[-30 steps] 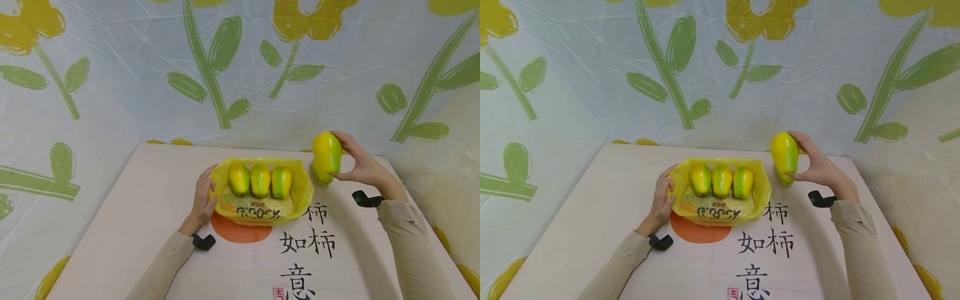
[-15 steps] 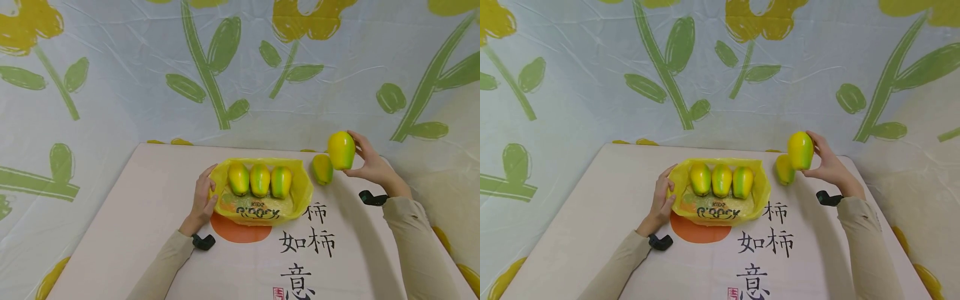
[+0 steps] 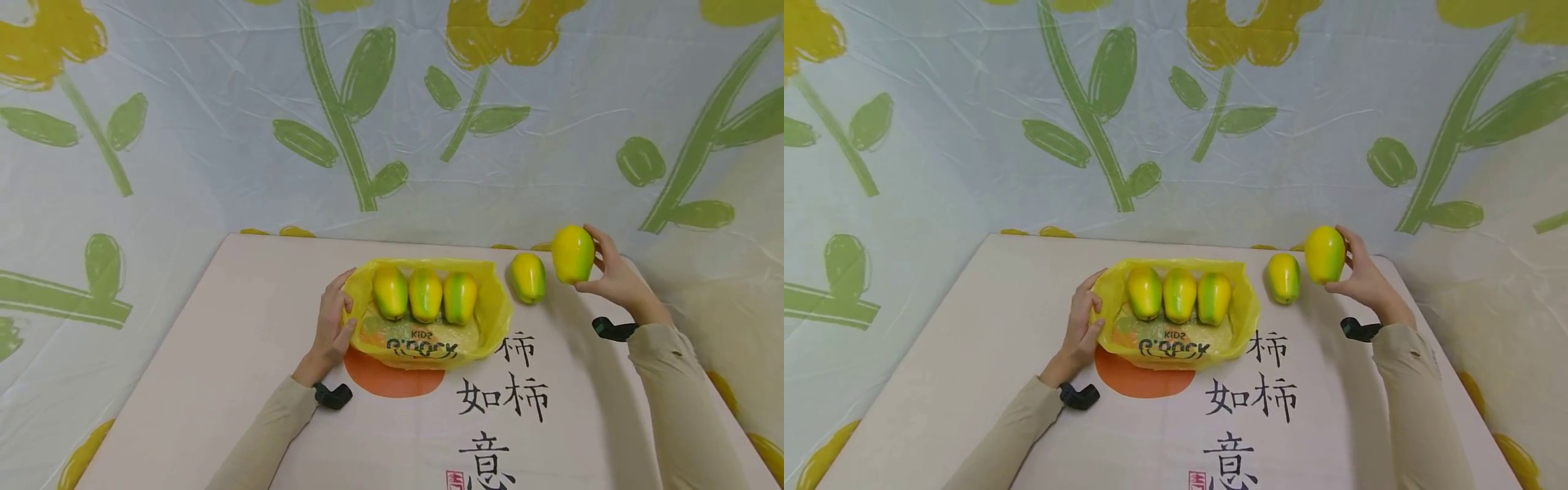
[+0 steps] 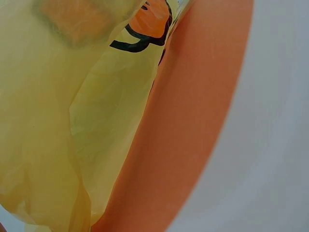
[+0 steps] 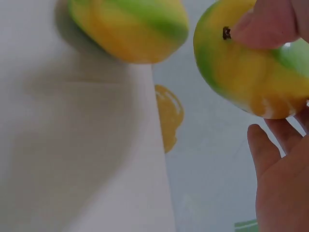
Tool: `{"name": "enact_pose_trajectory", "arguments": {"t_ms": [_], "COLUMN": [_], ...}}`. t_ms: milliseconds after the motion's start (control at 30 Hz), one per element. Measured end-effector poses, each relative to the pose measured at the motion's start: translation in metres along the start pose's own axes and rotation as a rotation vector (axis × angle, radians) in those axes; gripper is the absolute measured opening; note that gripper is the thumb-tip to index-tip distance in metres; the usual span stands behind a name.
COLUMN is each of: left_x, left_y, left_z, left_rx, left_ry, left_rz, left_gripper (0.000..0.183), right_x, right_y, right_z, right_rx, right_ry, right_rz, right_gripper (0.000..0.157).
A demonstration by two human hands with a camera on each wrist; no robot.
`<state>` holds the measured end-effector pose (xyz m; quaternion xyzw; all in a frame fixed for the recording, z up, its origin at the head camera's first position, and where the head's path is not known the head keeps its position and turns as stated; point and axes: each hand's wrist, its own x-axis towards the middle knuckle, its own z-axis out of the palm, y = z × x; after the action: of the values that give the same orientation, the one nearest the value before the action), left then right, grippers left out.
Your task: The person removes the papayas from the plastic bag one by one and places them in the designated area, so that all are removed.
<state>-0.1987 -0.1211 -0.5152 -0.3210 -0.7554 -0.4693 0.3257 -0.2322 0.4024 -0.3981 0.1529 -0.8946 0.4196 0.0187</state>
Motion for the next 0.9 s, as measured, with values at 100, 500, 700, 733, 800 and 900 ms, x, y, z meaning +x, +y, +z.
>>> {"name": "enact_pose_trajectory", "arguments": {"t_ms": [100,500,700,733,800,900], "left_x": [-0.001,-0.002,-0.002,-0.002,-0.002,-0.002], "left_y": [-0.001,-0.002,-0.001,-0.001,-0.001,-0.001], "left_z": [0.000,0.001,0.001,0.001,0.001,0.001], "left_rx": [0.002,0.003,0.007,0.007,0.007,0.004], "left_ry": [-0.002,-0.016,-0.016,-0.016,-0.015,-0.016], "left_rz": [-0.007,-0.016,-0.015,-0.015,-0.014,-0.015], "left_gripper": [0.016,0.016,0.016,0.016,0.015,0.015], "right_x": [0.002,0.005,0.009,0.009,0.010,0.010], "right_y": [0.007,0.035,0.044,0.046,0.048,0.049], "right_z": [0.001,0.014,0.019,0.020,0.022,0.024], "right_rx": [0.016,0.039,-0.019,-0.030,-0.042,-0.058], "right_ry": [-0.007,-0.098,-0.151,-0.156,-0.161,-0.163], "right_rz": [0.040,0.210,0.272,0.275,0.274,0.261], "right_gripper": [0.112,0.105,0.109,0.109,0.110,0.110]}}
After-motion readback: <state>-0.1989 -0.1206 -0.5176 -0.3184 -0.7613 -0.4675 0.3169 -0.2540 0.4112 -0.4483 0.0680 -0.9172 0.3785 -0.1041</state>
